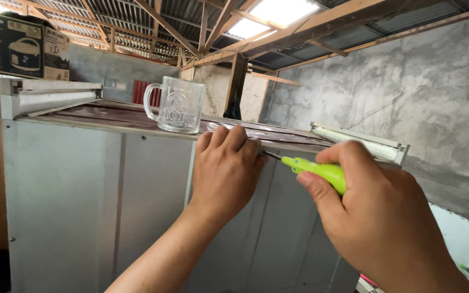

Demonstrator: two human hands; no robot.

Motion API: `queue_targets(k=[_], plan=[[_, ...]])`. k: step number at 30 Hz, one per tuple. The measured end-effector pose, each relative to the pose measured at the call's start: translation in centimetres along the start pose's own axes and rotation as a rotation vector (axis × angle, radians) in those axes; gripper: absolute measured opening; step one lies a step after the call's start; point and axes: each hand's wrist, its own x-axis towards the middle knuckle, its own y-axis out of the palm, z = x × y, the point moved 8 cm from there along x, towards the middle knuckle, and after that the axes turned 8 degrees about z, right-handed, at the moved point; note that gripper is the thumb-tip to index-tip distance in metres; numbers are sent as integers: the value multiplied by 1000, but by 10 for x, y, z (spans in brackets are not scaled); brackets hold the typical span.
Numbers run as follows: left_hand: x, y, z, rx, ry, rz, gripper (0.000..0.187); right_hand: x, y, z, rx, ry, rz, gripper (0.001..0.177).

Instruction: The person uses a screwdriver to tighten screws into the frame of a metal cabinet. They switch between two screwdrivers and work on different sides of the cabinet frame.

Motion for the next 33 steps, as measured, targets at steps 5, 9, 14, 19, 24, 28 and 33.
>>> queue_targets(k=[5,9,14,19,24,28,33], plan=[[-1,-2,0,12,15,-29,21,-3,3,2,59,172,21,24],[0,0,2,11,17,-3,21,-4,5,2,105,103,-95,22],[0,0,4,7,27,-30,20,2,16,-6,-49,-4,-34,25],[0,2,6,-7,34,-16,20,1,12,5,-316,-234,-53,33],[-1,0,7,-14,43,-19,23,-3,7,13,-235,-304,-123,38],[-1,0,8,-28,29,-4,22,0,11,0,-149,-88,-56,30],[-1,-2,8,-24,30,-24,21,-21,-2,32,-43,-546,-282,33]])
